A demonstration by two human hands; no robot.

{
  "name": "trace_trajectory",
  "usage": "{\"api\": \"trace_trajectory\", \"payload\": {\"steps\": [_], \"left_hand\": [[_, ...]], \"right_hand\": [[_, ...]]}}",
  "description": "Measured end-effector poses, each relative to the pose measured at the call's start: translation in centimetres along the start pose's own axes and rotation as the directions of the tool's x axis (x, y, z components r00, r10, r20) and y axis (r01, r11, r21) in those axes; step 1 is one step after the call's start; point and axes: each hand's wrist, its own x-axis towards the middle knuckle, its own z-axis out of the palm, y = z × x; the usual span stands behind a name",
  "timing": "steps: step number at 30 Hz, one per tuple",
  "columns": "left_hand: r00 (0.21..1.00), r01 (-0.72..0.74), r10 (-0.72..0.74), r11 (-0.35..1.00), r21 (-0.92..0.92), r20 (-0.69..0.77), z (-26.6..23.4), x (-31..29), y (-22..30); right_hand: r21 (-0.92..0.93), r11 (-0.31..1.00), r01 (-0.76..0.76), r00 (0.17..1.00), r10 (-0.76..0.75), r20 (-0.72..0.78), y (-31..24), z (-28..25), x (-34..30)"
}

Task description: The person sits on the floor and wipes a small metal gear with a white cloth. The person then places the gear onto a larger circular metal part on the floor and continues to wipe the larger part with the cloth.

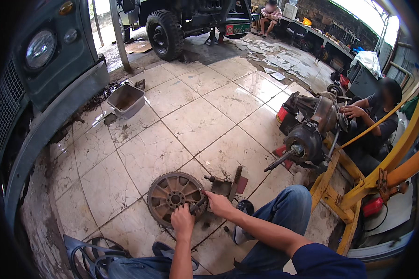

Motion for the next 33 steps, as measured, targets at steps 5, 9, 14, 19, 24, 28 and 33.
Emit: {"api": "trace_trajectory", "payload": {"steps": [5,9,14,19,24,28,33], "left_hand": [[0.999,-0.008,0.008,1.0,0.008,-0.031,0.1,-0.3,-0.4],[0.999,-0.024,0.024,1.0,-0.005,-0.04,-0.3,0.0,0.4],[0.999,-0.003,0.003,1.0,0.009,-0.043,0.5,-0.2,-0.6],[0.998,-0.022,0.022,1.0,-0.003,-0.054,0.0,-0.2,0.1],[0.999,-0.028,0.029,0.999,0.033,-0.028,-0.1,-0.3,0.1],[0.999,-0.018,0.019,0.999,0.036,-0.044,0.2,-0.4,-0.2],[0.999,-0.037,0.038,0.999,0.01,-0.035,-0.2,-0.4,0.0]], "right_hand": [[0.054,0.997,0.052,0.998,-0.051,-0.029,-0.7,-0.3,0.1],[0.007,1.0,0.004,1.0,-0.004,0.008,1.1,0.2,0.2],[0.084,0.994,0.067,0.997,-0.064,-0.034,-1.2,-0.7,0.0],[0.134,0.972,0.195,0.977,-0.18,-0.118,0.1,-0.1,0.5],[0.203,0.978,0.04,0.999,-0.034,-0.036,0.8,0.3,1.6],[0.258,0.959,0.116,0.989,-0.087,-0.122,0.6,1.0,1.1],[0.213,0.977,0.01,0.994,0.013,-0.106,0.4,0.8,0.5]]}}
